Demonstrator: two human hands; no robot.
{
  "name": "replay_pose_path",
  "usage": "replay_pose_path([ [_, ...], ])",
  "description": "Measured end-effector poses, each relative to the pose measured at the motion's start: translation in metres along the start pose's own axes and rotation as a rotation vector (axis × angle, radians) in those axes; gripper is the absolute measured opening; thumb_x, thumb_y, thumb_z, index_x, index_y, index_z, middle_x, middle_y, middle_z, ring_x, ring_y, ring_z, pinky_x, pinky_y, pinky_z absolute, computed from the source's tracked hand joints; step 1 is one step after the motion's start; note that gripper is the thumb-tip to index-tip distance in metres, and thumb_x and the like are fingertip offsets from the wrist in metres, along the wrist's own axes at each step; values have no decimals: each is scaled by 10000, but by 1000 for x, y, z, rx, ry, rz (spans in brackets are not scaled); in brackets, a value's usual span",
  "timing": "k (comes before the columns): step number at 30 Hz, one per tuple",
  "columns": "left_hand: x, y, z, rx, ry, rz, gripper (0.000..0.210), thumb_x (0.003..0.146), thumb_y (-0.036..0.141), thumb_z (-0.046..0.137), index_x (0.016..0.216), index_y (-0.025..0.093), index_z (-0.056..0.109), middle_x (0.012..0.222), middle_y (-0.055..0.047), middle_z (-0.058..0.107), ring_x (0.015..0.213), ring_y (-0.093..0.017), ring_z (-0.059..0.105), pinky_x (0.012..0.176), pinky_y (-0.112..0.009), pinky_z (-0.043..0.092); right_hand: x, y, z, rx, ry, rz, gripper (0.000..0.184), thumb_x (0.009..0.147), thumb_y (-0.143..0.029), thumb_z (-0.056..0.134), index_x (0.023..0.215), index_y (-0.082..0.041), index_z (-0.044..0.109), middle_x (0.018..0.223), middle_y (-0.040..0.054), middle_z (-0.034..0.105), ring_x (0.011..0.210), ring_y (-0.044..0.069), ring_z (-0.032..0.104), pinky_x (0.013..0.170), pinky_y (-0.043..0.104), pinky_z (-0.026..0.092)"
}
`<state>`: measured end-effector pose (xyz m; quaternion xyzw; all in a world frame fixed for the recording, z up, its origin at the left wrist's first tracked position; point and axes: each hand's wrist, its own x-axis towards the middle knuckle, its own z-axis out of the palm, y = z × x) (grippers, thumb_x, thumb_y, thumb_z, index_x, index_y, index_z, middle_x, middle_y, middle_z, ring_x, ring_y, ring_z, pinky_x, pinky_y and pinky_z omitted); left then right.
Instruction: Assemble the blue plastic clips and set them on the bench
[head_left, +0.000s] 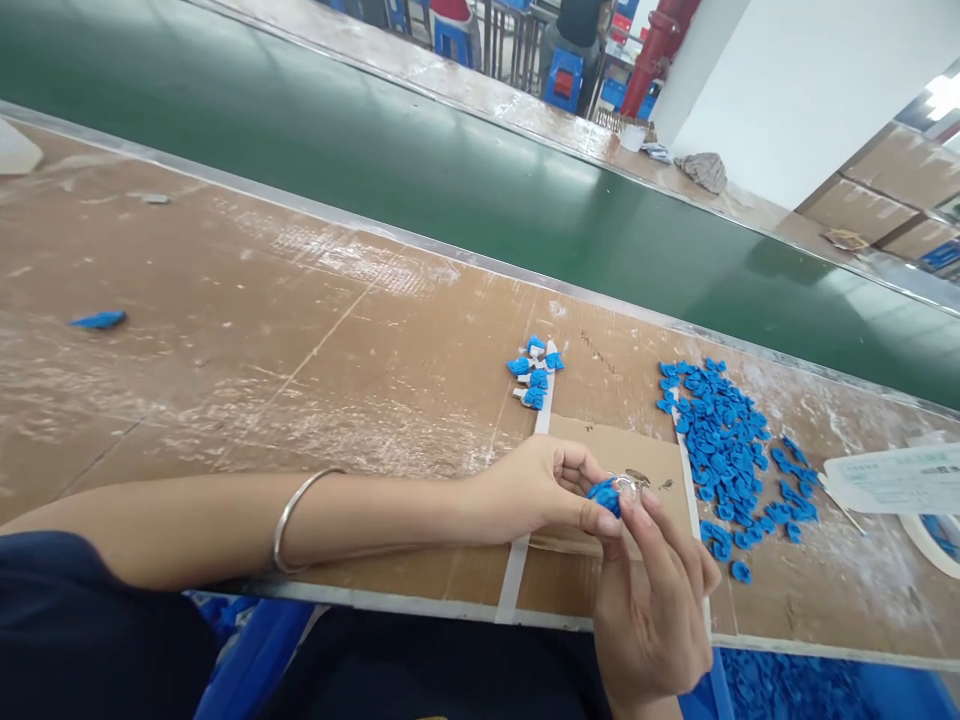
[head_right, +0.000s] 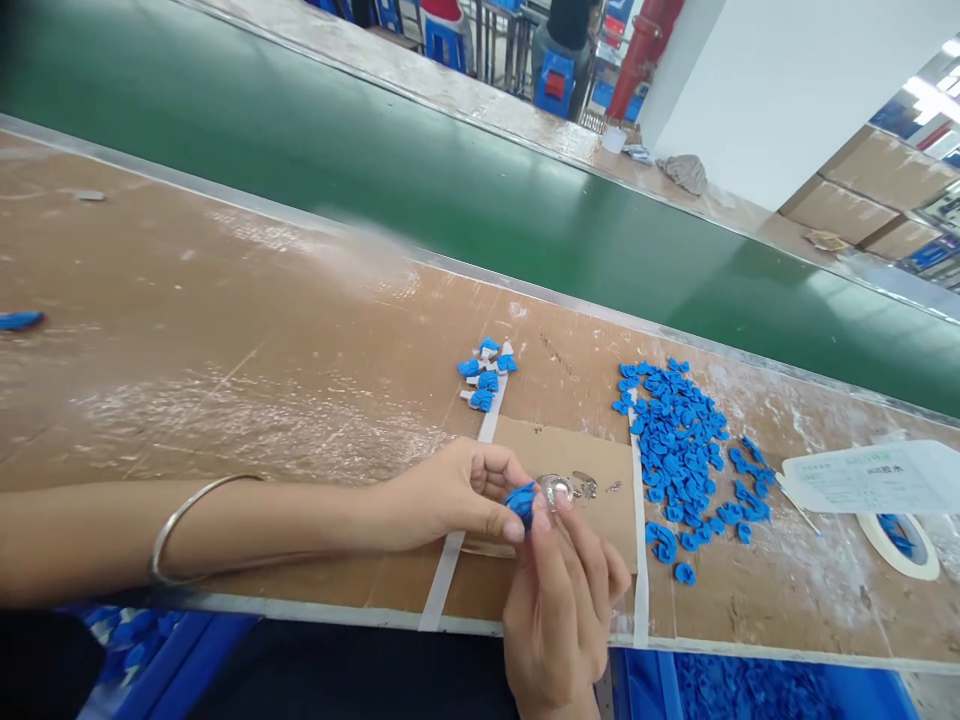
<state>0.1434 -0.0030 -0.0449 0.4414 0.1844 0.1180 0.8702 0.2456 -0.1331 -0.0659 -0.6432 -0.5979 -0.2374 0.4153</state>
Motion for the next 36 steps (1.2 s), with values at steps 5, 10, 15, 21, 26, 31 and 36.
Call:
replay_pose_path([
  [5,-4,16,-2,553,-55,27,163,765,243,686,901,154,670,760,4,666,679,-138,596,604,-227,434,-9,12,-8,59,-141,-4,628,941,-52,626,1478,-273,388,1142,49,676,1099,254,632,849,396,495],
  [10,-3,53,-11,1170,187,241,77,816,230,592,848,172,631,609,51,538,525,-98,463,582,-223,352,-10,94,-56,-177,-268,64,295,986,-194,602,1278,-233,591,1176,66,648,1027,243,637,916,402,495],
  [15,-2,90,-33,1761,353,94,130,875,233,513,887,151,613,578,22,498,484,-143,462,556,-257,295,-11,166,-90,-131,-578,-56,285,1050,-358,431,1067,-207,672,1088,32,687,944,213,681,818,350,570],
  [21,-18,117,-51,2129,302,-317,155,755,42,513,760,137,635,667,-65,609,581,-187,560,553,-268,324,-7,177,-86,-247,-623,-542,396,1025,-167,323,994,-99,711,1097,109,688,903,247,706,692,330,619],
  [26,-14,113,-60,2133,416,-476,256,753,-45,491,811,117,681,812,-121,684,746,-241,639,653,-303,404,3,176,-86,-290,-652,-844,488,826,40,267,784,-101,733,1058,149,695,896,296,707,636,339,625],
  [31,-1,91,-57,2144,189,-56,284,868,6,457,1033,114,662,1029,-132,667,910,-249,632,691,-304,445,7,184,-93,-162,-685,-714,477,816,-5,349,1173,-82,657,1176,151,657,905,245,708,630,274,610],
  [36,10,69,-50,2171,-9,116,264,879,-10,474,1076,73,629,1113,-161,642,1020,-285,619,757,-333,504,13,192,-95,-185,-719,-772,481,789,31,338,1127,-98,656,1169,123,667,915,214,702,692,258,578],
])
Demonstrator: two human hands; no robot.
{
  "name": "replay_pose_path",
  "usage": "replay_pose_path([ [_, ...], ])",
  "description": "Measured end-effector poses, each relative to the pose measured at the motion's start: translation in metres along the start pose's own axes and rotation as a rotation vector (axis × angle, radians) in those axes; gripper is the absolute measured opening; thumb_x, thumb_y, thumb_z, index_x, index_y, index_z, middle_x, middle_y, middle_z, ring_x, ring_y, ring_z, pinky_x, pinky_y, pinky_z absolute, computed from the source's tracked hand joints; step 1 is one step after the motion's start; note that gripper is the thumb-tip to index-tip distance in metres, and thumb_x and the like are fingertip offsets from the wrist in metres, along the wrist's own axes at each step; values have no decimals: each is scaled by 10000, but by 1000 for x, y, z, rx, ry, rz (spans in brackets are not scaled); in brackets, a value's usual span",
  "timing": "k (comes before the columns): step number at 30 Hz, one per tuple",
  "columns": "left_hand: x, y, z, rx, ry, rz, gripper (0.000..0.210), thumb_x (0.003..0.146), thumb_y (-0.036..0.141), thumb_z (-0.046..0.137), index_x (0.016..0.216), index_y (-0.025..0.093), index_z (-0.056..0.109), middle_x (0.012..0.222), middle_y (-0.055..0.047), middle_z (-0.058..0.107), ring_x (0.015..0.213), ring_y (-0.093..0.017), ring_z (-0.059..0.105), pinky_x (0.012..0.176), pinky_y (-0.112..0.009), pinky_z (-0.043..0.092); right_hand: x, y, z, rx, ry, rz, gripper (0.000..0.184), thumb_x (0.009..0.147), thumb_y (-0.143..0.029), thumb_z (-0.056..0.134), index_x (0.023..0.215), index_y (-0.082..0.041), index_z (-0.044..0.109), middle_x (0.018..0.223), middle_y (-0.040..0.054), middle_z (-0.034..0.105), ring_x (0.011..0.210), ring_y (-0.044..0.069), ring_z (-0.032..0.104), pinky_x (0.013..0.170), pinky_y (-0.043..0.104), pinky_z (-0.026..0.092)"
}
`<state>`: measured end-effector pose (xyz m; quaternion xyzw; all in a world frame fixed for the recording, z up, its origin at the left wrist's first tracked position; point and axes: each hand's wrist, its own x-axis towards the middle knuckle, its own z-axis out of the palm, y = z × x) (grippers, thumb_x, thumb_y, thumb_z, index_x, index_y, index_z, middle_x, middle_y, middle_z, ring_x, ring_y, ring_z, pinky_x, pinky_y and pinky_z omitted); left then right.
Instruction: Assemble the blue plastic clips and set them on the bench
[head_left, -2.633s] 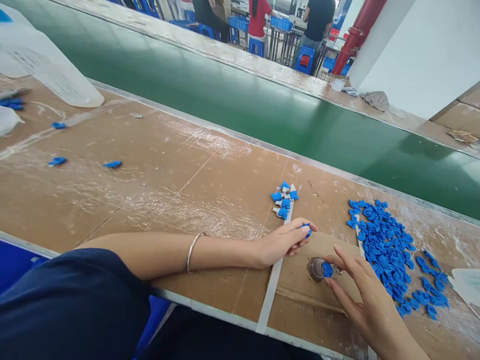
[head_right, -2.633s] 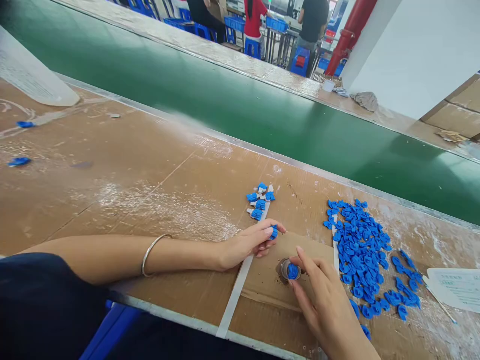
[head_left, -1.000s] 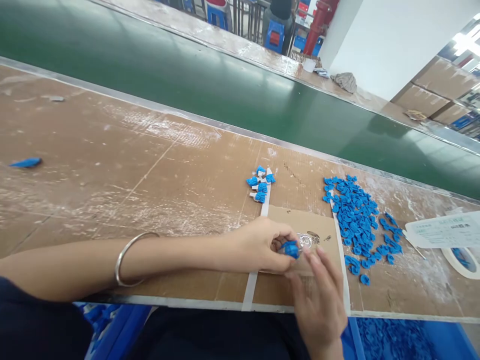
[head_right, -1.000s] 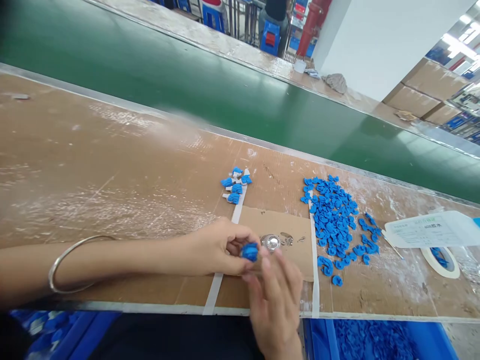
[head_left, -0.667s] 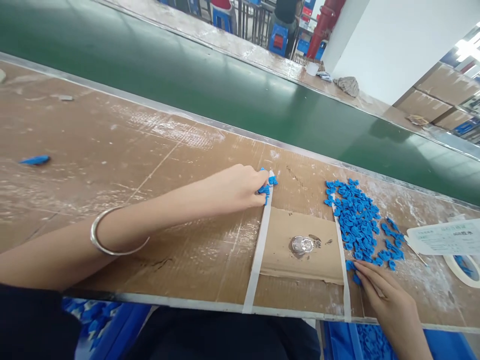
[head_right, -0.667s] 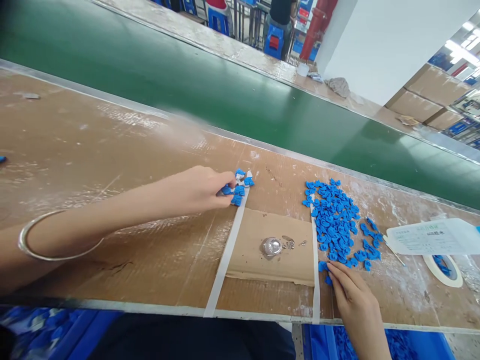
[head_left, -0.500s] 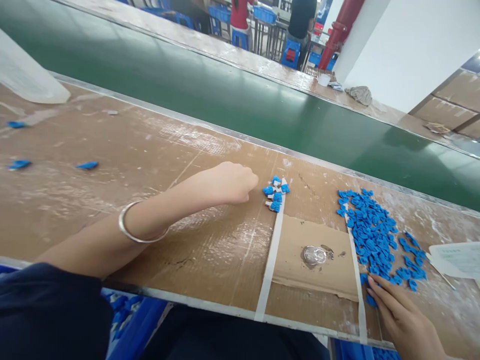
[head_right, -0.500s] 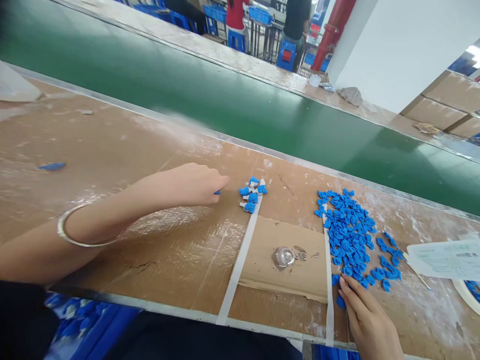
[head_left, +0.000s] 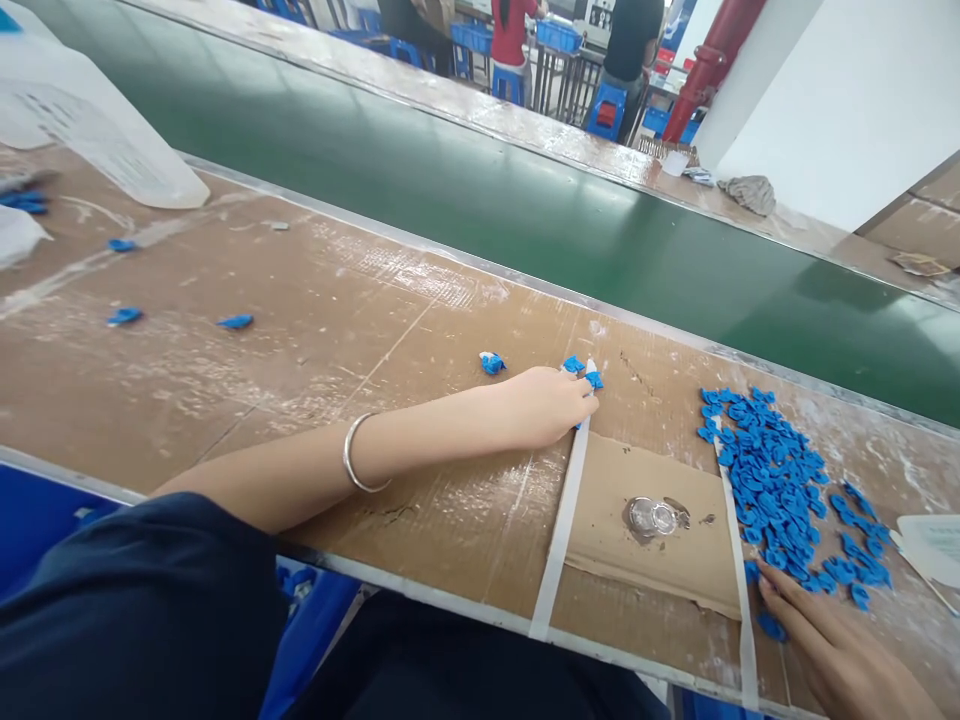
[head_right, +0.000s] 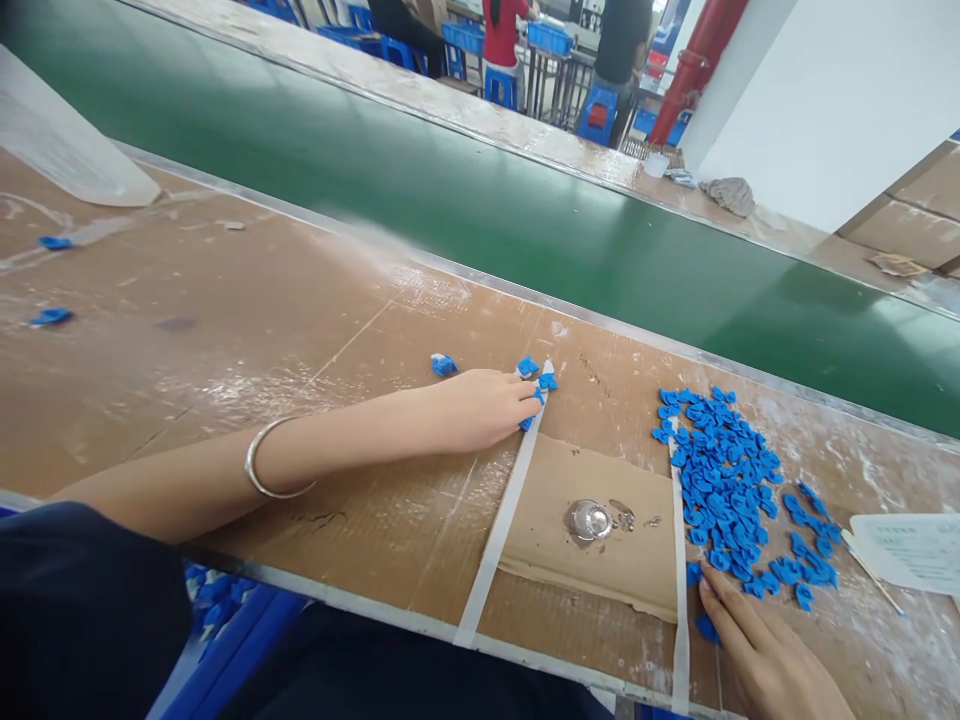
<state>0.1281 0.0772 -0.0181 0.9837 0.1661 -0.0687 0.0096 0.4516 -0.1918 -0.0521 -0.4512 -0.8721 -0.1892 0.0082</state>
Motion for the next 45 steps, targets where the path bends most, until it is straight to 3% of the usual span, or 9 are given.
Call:
replay_pose_path([
  [5,4,2,11,54,2,-1,292,852,-60,466,1081,61,600,1152,-160,629,1033,-290,624,742,-356,543,9,3,-10,-8,12,27,369,1033,-186,294,1080,-119,653,1087,98,693,862,203,692,725,292,525],
  [9,7,3,14,94,34,-2,250,868,-22,487,1082,47,597,1123,-179,635,1023,-311,629,732,-388,557,35,-13,-21,68,92,282,370,1086,-367,341,1197,-113,586,1013,84,690,837,203,659,774,309,473],
  [12,7,5,16,125,61,23,220,874,-23,487,1040,47,612,1057,-176,654,966,-300,650,719,-386,551,70,-31,-24,201,163,362,296,1073,-327,434,1259,-123,543,1006,80,666,878,189,619,805,287,447],
  [16,7,6,18,146,121,61,189,858,-33,517,979,62,627,1007,-162,670,912,-279,663,704,-360,526,113,-42,-21,269,174,257,234,1057,-183,434,1263,-113,522,1048,88,658,923,208,575,846,329,406],
  [22,5,10,8,55,145,74,121,867,8,543,917,89,618,898,-120,673,847,-268,658,637,-331,461,128,-40,-12,254,80,172,251,1050,-118,389,1256,-95,531,1008,76,664,908,207,554,788,340,361],
  [25,2,15,0,-212,114,62,57,868,86,612,921,104,620,868,-92,674,799,-241,651,599,-296,427,126,-44,-10,352,128,236,257,1043,-135,444,1282,-135,540,993,52,658,890,178,562,802,318,383],
  [31,0,36,6,-1455,-19,67,194,784,122,744,932,143,620,803,9,667,742,-127,630,694,-232,480,127,-71,-11,960,464,765,257,958,-264,656,1212,-264,612,1057,7,683,936,126,651,844,208,527],
  [34,2,48,15,-1866,-112,35,227,741,87,759,910,141,618,821,-4,685,758,-115,645,714,-235,503,131,-85,-11,1158,621,910,256,894,-229,728,1138,-269,663,1062,6,708,977,129,679,869,168,543],
  [45,4,54,23,-2125,-173,33,292,677,154,857,889,133,658,806,-24,710,750,-108,677,736,-228,542,137,-104,-9,1013,669,868,335,903,-146,698,1214,-263,659,1118,32,680,971,173,655,893,313,571],
])
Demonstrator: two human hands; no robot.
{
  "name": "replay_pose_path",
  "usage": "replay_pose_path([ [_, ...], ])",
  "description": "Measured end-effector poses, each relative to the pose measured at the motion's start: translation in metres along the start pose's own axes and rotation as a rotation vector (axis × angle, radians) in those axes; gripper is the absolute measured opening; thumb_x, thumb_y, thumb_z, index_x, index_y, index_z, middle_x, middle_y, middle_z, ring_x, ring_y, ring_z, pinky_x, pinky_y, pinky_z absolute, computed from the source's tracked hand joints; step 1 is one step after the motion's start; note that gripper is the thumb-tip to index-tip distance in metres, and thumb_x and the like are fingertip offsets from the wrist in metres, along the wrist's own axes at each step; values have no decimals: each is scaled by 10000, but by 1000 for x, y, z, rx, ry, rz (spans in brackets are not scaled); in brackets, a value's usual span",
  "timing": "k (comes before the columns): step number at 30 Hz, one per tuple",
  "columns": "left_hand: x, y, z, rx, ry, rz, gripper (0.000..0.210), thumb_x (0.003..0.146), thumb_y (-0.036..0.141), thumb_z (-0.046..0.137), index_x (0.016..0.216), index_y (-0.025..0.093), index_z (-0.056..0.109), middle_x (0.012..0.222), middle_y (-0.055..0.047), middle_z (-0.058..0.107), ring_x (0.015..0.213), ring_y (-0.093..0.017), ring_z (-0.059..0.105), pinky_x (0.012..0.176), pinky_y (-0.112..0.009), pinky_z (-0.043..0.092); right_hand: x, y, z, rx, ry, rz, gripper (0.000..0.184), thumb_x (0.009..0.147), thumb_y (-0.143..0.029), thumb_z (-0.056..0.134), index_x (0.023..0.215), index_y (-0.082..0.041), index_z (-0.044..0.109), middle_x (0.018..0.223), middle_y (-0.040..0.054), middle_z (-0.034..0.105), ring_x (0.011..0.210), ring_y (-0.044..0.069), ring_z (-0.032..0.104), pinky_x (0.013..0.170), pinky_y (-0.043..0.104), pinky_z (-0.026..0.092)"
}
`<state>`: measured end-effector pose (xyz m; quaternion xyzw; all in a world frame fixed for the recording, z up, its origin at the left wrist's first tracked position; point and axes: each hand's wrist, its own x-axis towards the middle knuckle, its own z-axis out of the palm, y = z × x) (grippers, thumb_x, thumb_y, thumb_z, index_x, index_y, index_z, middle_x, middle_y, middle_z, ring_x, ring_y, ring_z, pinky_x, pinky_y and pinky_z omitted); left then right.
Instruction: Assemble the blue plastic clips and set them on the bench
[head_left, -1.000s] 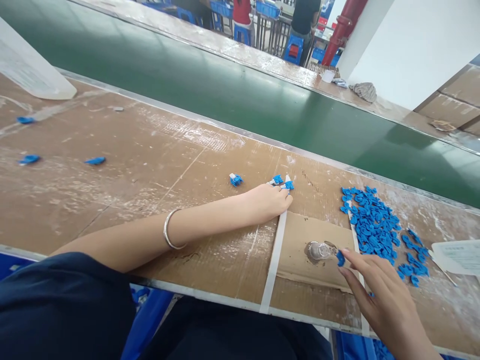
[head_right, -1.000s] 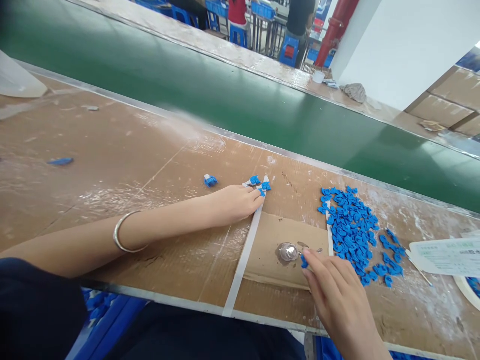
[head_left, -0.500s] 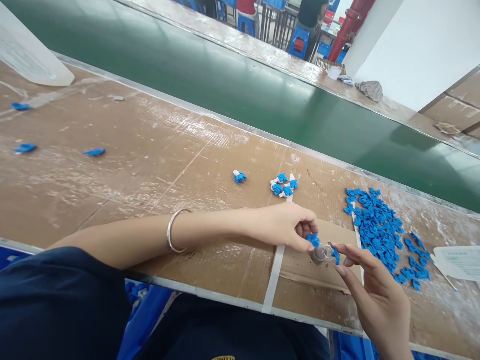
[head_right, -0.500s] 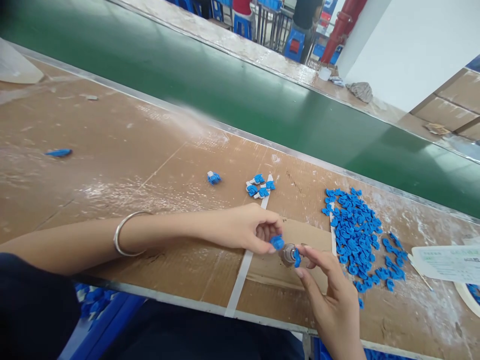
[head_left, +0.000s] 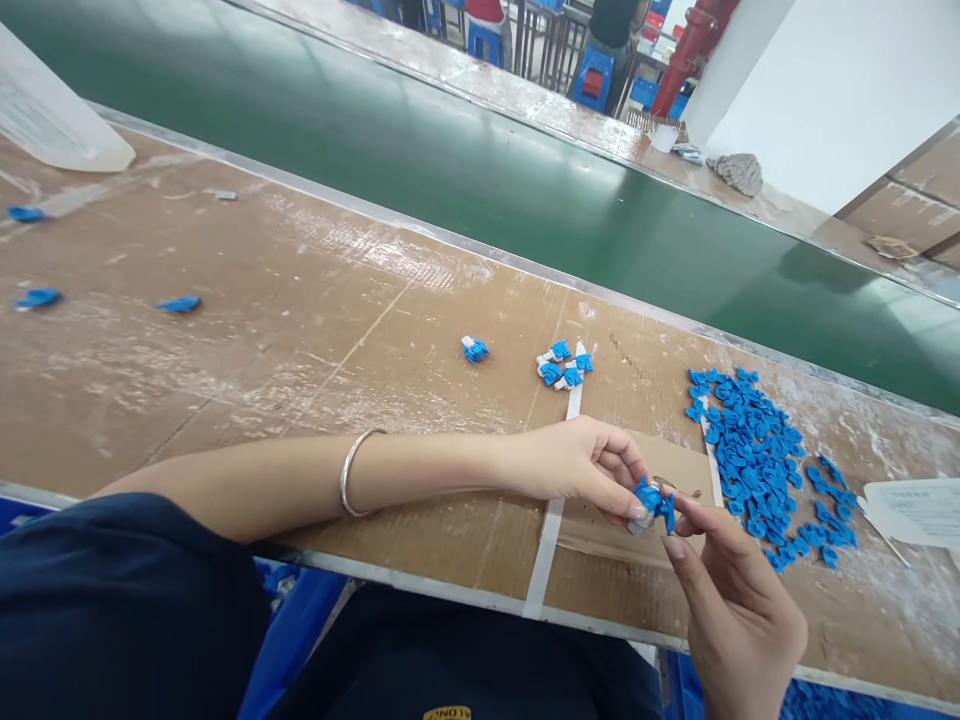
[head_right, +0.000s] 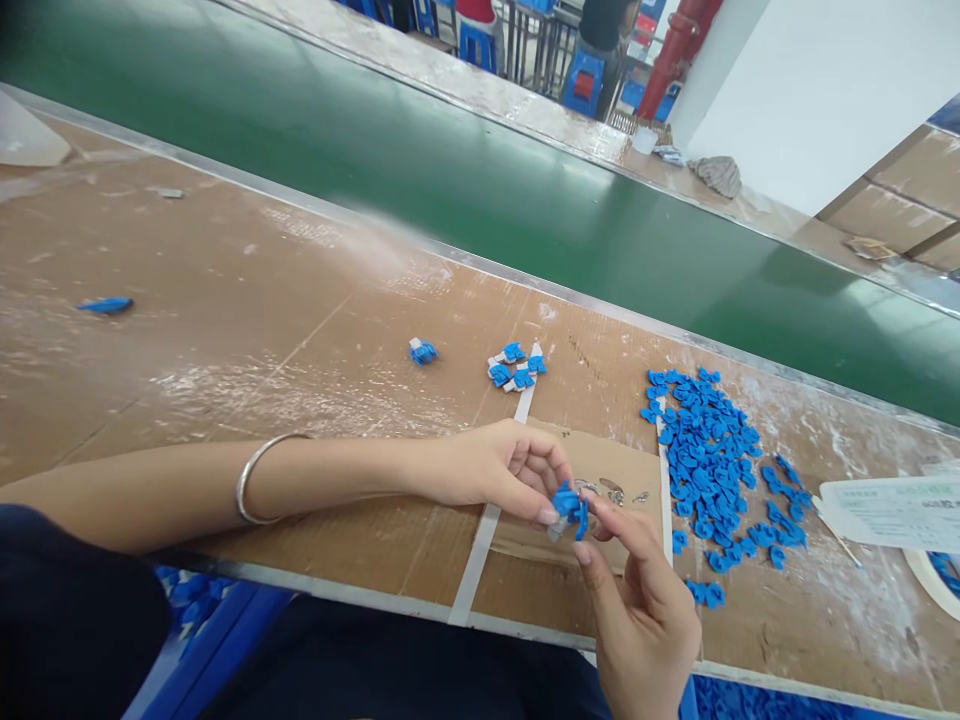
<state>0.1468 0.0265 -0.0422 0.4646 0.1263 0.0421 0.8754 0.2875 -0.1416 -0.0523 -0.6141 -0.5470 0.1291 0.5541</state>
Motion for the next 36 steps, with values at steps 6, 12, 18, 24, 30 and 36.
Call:
replay_pose_path([
  [6,-2,-4,4,-40,31,46,274,667,148,860,862,121,669,791,-23,713,756,-118,689,760,-252,556,-5,-2,14,-381,54,-344,507,890,7,640,1287,-306,621,1194,36,650,1005,251,615,807,403,526],
  [12,-8,5,8,21,60,34,254,688,133,824,867,114,644,837,-32,707,748,-128,683,784,-291,559,-17,-8,32,-514,73,-352,544,958,-75,556,1467,-225,440,1358,115,544,1186,324,492,901,478,449],
  [18,-19,45,-3,1008,-32,2,132,778,75,667,871,151,612,737,15,642,644,-121,595,575,-216,435,-15,6,-8,-568,-10,-243,379,1001,-160,536,1375,-221,525,1341,106,554,1179,269,542,974,423,423],
  [24,-35,62,-17,2019,191,-319,159,700,5,582,768,145,619,613,-11,572,508,-154,497,479,-243,264,-14,53,-90,-846,-71,-165,267,1037,-387,502,1071,-187,675,1101,58,670,989,228,640,904,357,476],
  [30,-41,69,-17,2114,387,-327,81,808,96,575,757,142,618,702,-72,640,599,-219,596,501,-271,336,9,76,-114,-864,-356,-402,301,1064,-348,398,1073,-184,650,1057,41,685,913,190,664,772,317,534],
  [36,-21,55,-29,2105,489,-73,186,908,55,468,988,113,625,956,-103,662,829,-243,644,620,-289,442,14,86,-117,-863,-375,-423,330,1053,-377,394,1028,-214,680,966,42,679,827,195,658,717,314,538],
])
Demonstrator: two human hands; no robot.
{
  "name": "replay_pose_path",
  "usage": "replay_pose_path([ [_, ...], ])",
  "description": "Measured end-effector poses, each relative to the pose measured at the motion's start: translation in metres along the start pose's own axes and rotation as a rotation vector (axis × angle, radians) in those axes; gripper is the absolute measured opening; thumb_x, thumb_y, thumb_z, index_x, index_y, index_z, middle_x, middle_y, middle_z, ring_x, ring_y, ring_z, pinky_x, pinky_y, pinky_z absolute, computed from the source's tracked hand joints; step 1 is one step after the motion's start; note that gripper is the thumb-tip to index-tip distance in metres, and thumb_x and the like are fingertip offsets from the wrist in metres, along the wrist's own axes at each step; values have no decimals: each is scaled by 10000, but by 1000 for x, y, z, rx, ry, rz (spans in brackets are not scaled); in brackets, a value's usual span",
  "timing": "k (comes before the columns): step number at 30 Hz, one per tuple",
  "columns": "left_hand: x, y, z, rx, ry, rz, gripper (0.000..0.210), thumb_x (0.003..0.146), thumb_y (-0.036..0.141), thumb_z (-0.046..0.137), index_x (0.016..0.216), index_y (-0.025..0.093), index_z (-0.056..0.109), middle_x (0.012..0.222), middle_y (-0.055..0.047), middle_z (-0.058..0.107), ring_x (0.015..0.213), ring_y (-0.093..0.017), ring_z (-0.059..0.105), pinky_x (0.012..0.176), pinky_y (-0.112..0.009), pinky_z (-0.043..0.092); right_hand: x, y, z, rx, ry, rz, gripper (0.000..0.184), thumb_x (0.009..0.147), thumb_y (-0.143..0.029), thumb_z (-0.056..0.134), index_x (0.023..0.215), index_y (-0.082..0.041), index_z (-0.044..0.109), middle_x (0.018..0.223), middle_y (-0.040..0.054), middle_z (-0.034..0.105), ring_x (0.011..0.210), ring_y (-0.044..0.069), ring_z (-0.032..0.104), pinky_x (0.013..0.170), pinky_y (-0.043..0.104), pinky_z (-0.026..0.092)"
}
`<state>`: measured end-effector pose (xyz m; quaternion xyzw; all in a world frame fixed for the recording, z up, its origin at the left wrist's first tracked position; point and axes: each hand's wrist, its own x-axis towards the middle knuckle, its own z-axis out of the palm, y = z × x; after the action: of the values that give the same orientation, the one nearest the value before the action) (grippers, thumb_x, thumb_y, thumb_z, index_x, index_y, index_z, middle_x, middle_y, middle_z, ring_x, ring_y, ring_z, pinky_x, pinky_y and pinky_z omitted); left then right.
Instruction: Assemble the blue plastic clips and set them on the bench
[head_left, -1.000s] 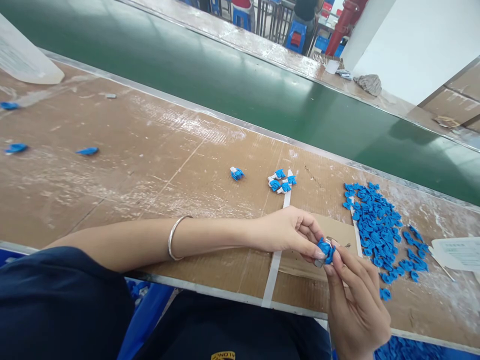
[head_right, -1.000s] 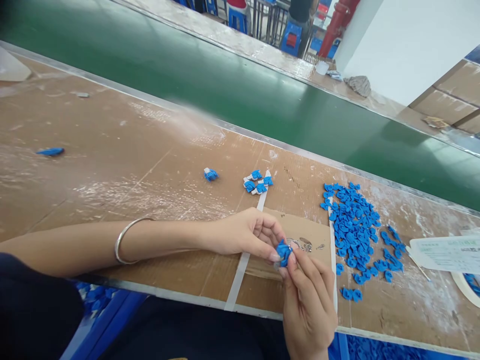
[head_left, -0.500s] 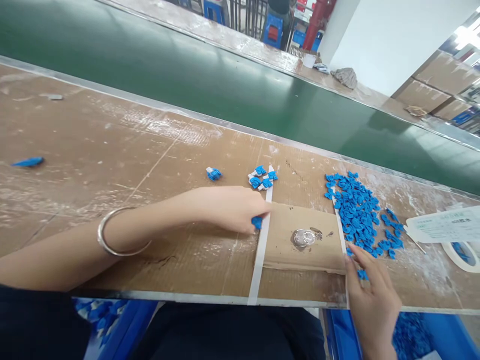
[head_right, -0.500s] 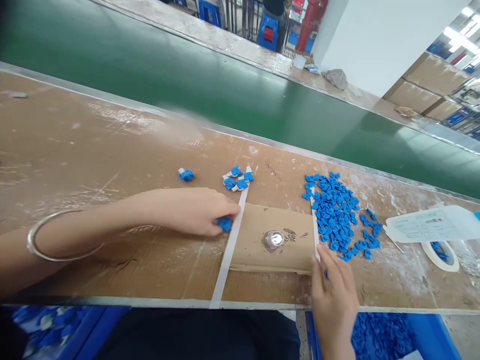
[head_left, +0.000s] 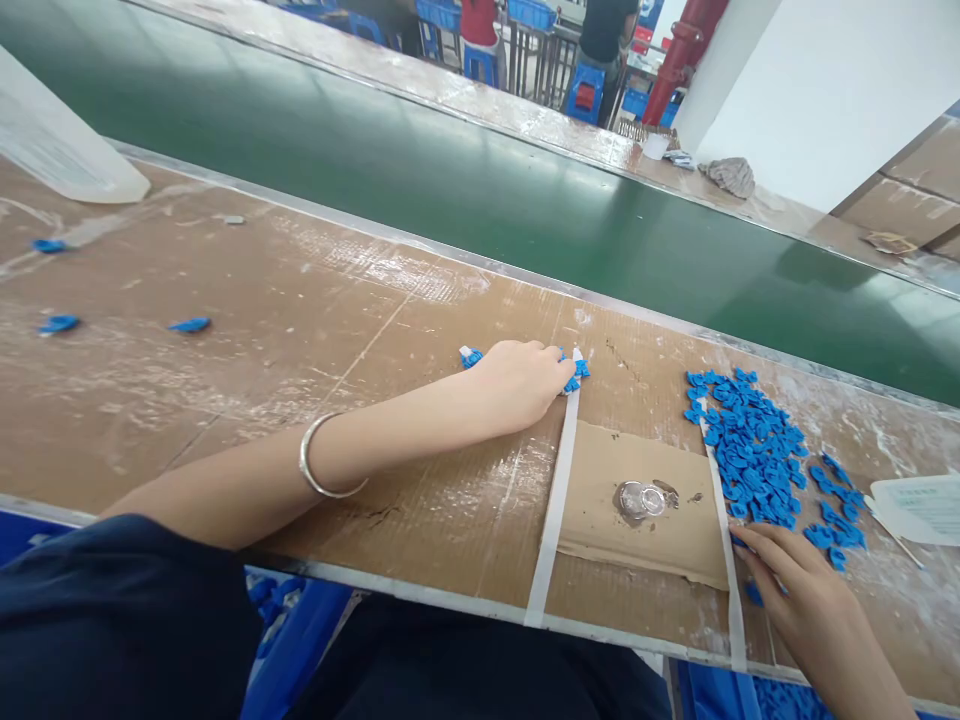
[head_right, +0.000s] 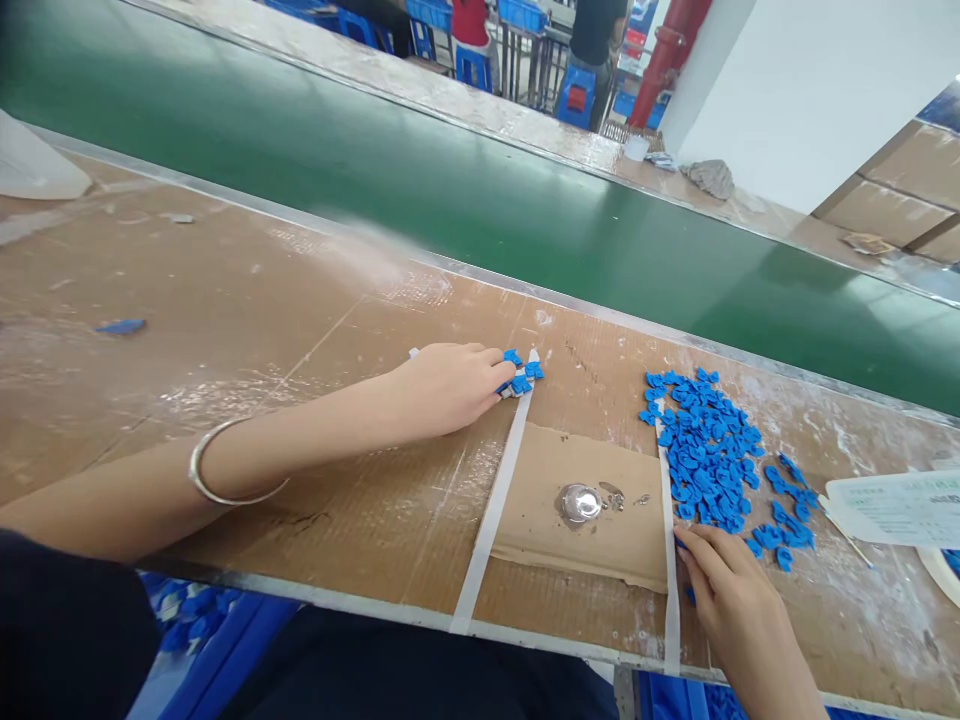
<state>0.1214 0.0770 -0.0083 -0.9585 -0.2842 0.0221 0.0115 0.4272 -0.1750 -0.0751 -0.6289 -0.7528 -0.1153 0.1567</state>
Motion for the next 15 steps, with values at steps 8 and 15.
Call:
replay_pose_path([
  [8,19,4,30,2,141,102,134,934,164,539,988,74,622,1021,-153,629,987,-288,572,822,-360,457,2,-2,-7,106,-36,133,389,1053,-436,393,937,-244,710,976,31,687,819,188,672,694,293,555],
  [15,19,6,46,13,280,175,144,887,47,493,917,90,627,938,-147,639,923,-279,570,764,-348,425,6,10,-5,247,-130,300,395,1027,-447,412,872,-215,692,918,60,672,812,211,657,673,316,538],
])
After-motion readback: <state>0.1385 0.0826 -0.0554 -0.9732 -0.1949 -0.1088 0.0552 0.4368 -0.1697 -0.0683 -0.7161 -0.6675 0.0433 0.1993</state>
